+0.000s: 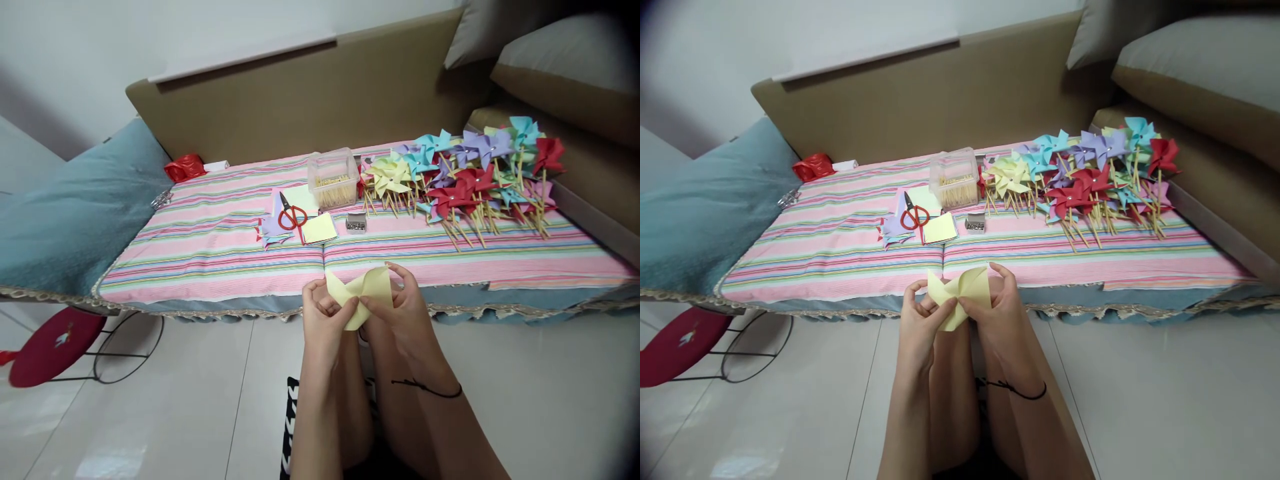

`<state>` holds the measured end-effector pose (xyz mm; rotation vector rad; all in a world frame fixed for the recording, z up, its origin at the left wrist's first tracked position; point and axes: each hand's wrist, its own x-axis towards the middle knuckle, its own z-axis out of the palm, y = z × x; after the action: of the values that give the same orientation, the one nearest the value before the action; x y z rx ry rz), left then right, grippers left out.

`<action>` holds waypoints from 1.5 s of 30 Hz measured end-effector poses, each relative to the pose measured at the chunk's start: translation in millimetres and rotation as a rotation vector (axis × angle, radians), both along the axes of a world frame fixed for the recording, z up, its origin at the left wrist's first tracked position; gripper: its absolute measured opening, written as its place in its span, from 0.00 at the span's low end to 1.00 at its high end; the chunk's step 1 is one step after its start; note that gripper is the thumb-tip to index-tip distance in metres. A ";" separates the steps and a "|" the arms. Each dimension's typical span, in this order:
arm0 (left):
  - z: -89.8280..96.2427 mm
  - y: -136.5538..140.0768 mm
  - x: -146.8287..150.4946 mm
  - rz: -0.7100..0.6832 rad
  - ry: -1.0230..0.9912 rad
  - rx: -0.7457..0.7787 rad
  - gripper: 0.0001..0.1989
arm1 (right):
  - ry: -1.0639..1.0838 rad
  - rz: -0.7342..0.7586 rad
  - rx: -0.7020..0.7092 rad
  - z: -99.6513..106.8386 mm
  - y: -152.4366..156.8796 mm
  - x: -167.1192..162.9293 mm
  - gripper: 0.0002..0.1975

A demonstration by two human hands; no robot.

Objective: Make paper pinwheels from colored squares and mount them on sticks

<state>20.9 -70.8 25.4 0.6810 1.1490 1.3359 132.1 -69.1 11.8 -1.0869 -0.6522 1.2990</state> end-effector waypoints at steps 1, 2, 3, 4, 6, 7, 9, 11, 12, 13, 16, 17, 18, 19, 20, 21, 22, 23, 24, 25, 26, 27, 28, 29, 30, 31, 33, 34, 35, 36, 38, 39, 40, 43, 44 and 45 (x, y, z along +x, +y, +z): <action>-1.0 0.0 1.3 0.024 -0.005 -0.003 0.31 | -0.007 0.002 0.006 -0.3 -0.9 -0.1 0.42; -2.1 0.1 2.4 0.040 -0.012 -0.008 0.32 | -0.014 0.002 0.007 -0.9 -1.5 0.2 0.42; -3.0 0.3 3.1 0.050 -0.019 -0.014 0.33 | -0.022 0.004 0.004 -1.8 -2.0 0.9 0.42; -3.8 0.5 3.6 0.060 -0.026 -0.021 0.33 | -0.031 0.013 0.001 -2.8 -2.1 1.9 0.42; -4.8 1.1 4.0 0.076 -0.051 -0.039 0.34 | -0.052 0.049 0.005 -4.7 -1.6 4.8 0.39; -5.0 1.4 4.1 0.083 -0.068 -0.051 0.34 | -0.059 0.075 0.011 -5.4 -1.0 6.4 0.35; -5.0 1.9 4.0 0.091 -0.099 -0.068 0.34 | -0.063 0.096 0.023 -6.2 0.5 9.0 0.26; -4.7 2.0 3.9 0.096 -0.108 -0.073 0.33 | -0.066 0.052 0.043 -6.6 1.9 10.3 0.17; -4.7 1.9 3.9 0.097 -0.106 -0.072 0.33 | -0.076 0.015 0.059 -6.6 2.4 10.2 0.14; -4.8 1.8 3.9 0.098 -0.104 -0.071 0.33 | -0.092 -0.020 0.078 -6.4 2.6 9.6 0.12; -6.4 1.2 3.9 0.125 -0.102 -0.078 0.32 | -0.131 -0.102 0.135 -4.2 1.8 4.5 0.08; -7.1 1.1 4.0 0.140 -0.102 -0.082 0.32 | -0.137 -0.135 0.152 -2.7 1.2 2.1 0.07; -7.9 1.0 4.0 0.155 -0.105 -0.085 0.32 | -0.145 -0.171 0.176 -1.0 0.6 -0.3 0.07; -8.6 1.1 4.0 0.171 -0.110 -0.087 0.32 | -0.159 -0.202 0.208 0.7 0.1 -2.6 0.05; -9.2 1.2 3.9 0.184 -0.115 -0.092 0.32 | -0.179 -0.229 0.246 2.3 -0.4 -4.5 0.04; -9.7 1.4 3.9 0.197 -0.122 -0.099 0.32 | -0.205 -0.244 0.284 3.5 -0.8 -5.9 0.03; -10.0 1.7 3.8 0.206 -0.132 -0.110 0.32 | -0.230 -0.249 0.318 4.3 -1.0 -6.7 0.02; -10.3 2.0 3.8 0.215 -0.145 -0.120 0.32 | -0.250 -0.251 0.345 4.6 -1.2 -6.9 0.02; -10.5 2.4 3.9 0.220 -0.162 -0.129 0.31 | -0.265 -0.248 0.366 4.6 -1.3 -6.5 0.03; -10.7 2.7 4.0 0.222 -0.179 -0.132 0.31 | -0.279 -0.240 0.383 4.2 -1.3 -5.8 0.03; -10.9 2.9 4.2 0.224 -0.194 -0.131 0.31 | -0.291 -0.231 0.396 3.6 -1.4 -4.8 0.03; -11.1 2.9 4.5 0.226 -0.203 -0.127 0.30 | -0.303 -0.218 0.406 2.9 -1.4 -3.7 0.04; -11.1 2.9 4.7 0.226 -0.206 -0.122 0.30 | -0.315 -0.200 0.416 2.1 -1.5 -2.6 0.05; -11.0 2.6 4.9 0.224 -0.203 -0.117 0.30 | -0.328 -0.174 0.426 1.2 -1.6 -1.6 0.05; -10.7 2.2 5.1 0.220 -0.197 -0.113 0.30 | -0.342 -0.150 0.439 0.3 -1.7 -0.7 0.06; -10.2 1.7 5.2 0.215 -0.190 -0.107 0.30 | -0.355 -0.129 0.453 -0.6 -1.8 0.1 0.07; -8.5 0.5 5.1 0.196 -0.175 -0.094 0.30 | -0.381 -0.082 0.479 -2.3 -2.1 1.4 0.08; -7.5 -0.1 4.9 0.188 -0.166 -0.085 0.30 | -0.391 -0.062 0.483 -3.0 -2.3 1.9 0.08; -6.4 -0.7 4.8 0.180 -0.157 -0.075 0.30 | -0.394 -0.050 0.480 -3.4 -2.5 2.3 0.08; -5.3 -1.2 4.6 0.172 -0.146 -0.063 0.30 | -0.391 -0.043 0.471 -3.5 -2.7 2.7 0.08; -3.5 -2.1 4.2 0.159 -0.121 -0.039 0.30 | -0.368 -0.045 0.443 -2.9 -3.0 3.1 0.07; -2.8 -2.4 4.1 0.153 -0.107 -0.029 0.29 | -0.350 -0.052 0.427 -2.2 -3.1 3.0 0.06; -2.2 -2.8 4.0 0.143 -0.091 -0.021 0.29 | -0.331 -0.058 0.411 -1.2 -3.1 2.7 0.06; -0.9 -3.9 3.6 0.108 -0.041 0.004 0.29 | -0.269 -0.077 0.368 2.5 -2.6 0.8 0.03; -0.6 -4.3 3.4 0.097 -0.027 0.013 0.29 | -0.242 -0.085 0.349 3.6 -2.4 -0.2 0.04; -0.2 -4.7 3.1 0.087 -0.018 0.022 0.29 | -0.206 -0.087 0.319 4.4 -2.1 -1.1 0.06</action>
<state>24.0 -75.5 25.3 0.6397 1.1628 1.4272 131.1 -71.2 16.3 -0.9792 -0.9218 0.9757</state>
